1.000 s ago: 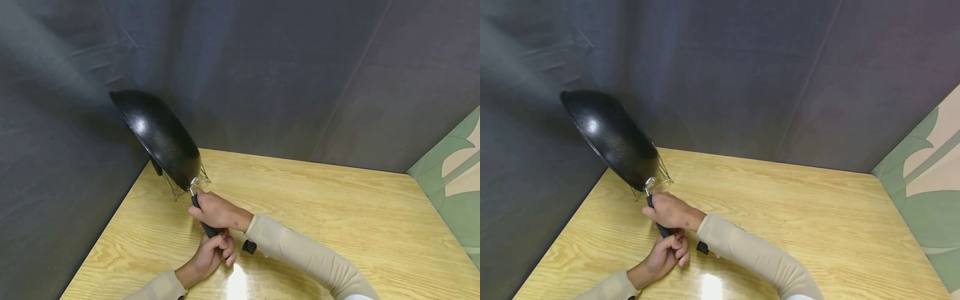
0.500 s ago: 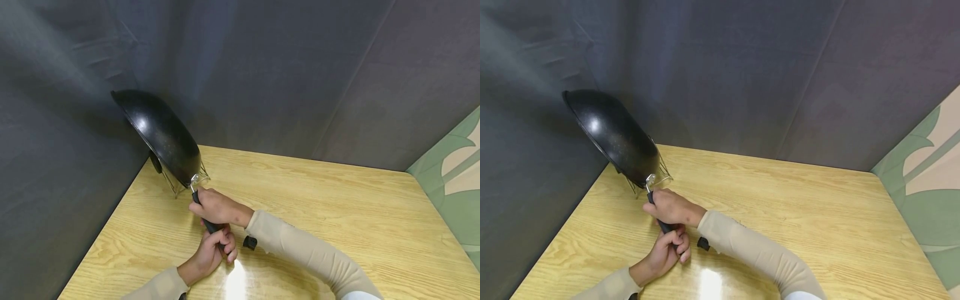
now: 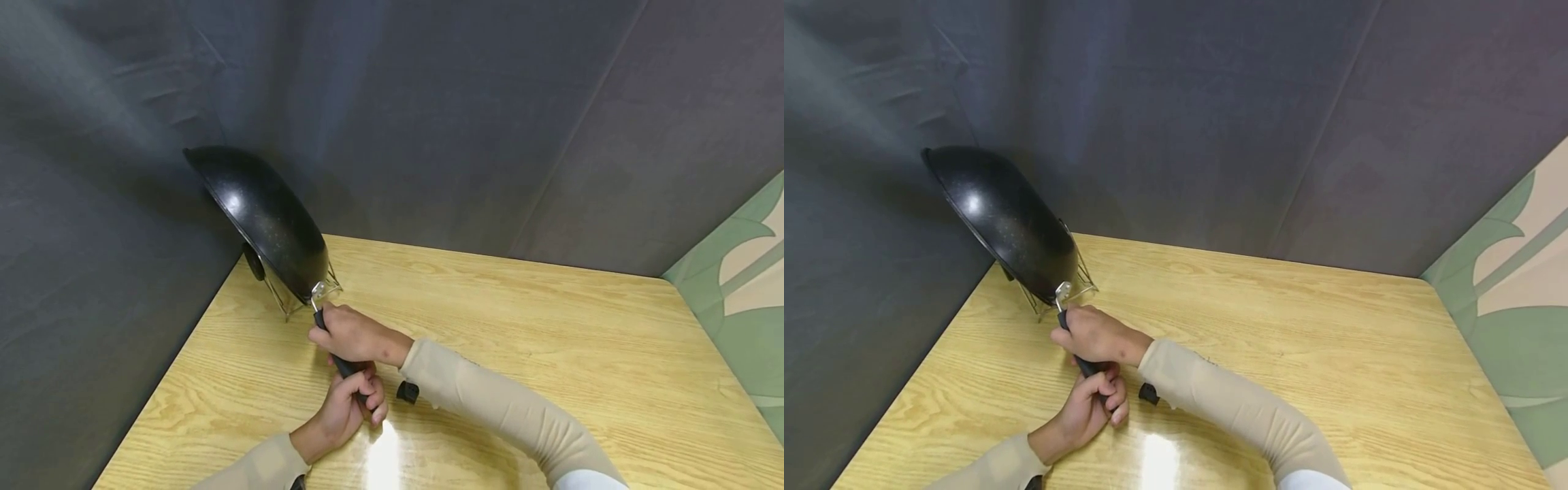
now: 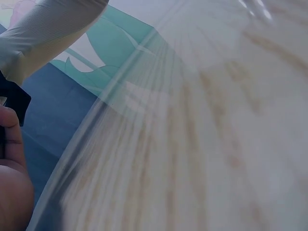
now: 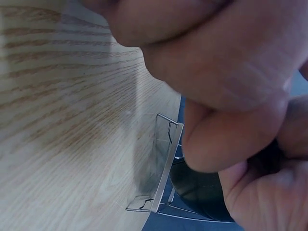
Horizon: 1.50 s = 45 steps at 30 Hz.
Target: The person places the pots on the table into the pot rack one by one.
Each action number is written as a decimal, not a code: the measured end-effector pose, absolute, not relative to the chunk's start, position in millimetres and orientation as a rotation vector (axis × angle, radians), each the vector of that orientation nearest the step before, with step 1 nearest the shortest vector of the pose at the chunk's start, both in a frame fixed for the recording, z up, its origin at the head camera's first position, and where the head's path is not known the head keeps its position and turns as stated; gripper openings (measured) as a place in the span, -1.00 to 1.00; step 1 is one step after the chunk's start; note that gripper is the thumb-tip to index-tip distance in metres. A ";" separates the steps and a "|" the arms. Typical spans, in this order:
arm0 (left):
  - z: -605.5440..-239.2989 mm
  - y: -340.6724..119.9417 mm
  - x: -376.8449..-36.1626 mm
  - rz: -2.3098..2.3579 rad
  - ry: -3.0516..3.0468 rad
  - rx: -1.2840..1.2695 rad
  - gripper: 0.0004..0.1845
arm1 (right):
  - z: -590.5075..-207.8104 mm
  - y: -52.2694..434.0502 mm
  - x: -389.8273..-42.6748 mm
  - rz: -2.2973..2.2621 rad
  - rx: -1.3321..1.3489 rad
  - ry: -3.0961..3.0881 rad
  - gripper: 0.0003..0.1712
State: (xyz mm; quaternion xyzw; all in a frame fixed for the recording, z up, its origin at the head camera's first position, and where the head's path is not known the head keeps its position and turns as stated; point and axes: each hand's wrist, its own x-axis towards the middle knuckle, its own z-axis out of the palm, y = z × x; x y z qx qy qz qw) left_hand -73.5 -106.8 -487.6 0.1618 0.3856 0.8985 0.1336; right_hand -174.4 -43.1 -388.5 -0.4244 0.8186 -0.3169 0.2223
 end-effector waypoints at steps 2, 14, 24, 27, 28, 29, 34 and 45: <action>-487.8 -106.4 -73.4 2.609 1.106 0.462 -0.78 | -389.2 -43.2 -174.4 -0.871 -1.179 2.265 -0.83; -488.4 -104.6 -73.3 2.604 1.127 0.412 -0.74 | -393.1 -42.0 -174.6 -0.842 -1.182 2.290 -0.86; -487.0 -105.5 -76.8 2.597 1.133 0.334 -0.77 | -395.4 -40.8 -178.2 -0.886 -1.158 2.289 -0.84; -486.4 -105.1 -79.1 2.581 1.139 0.287 -0.80 | -395.1 -37.5 -179.2 -0.872 -1.142 2.304 -0.83; -486.2 -105.0 -80.1 2.578 1.142 0.266 -0.81 | -395.2 -36.2 -179.5 -0.864 -1.141 2.310 -0.82; -485.9 -105.0 -81.0 2.574 1.149 0.247 -0.82 | -395.3 -34.9 -179.9 -0.858 -1.142 2.315 -0.81; -484.1 -107.4 -83.9 2.551 1.182 0.171 -0.85 | -394.6 -27.2 -179.3 -0.851 -1.164 2.320 -0.78; -481.6 -114.1 -88.2 2.499 1.205 0.181 -0.79 | -396.2 -8.1 -175.3 -0.924 -1.190 2.220 -0.64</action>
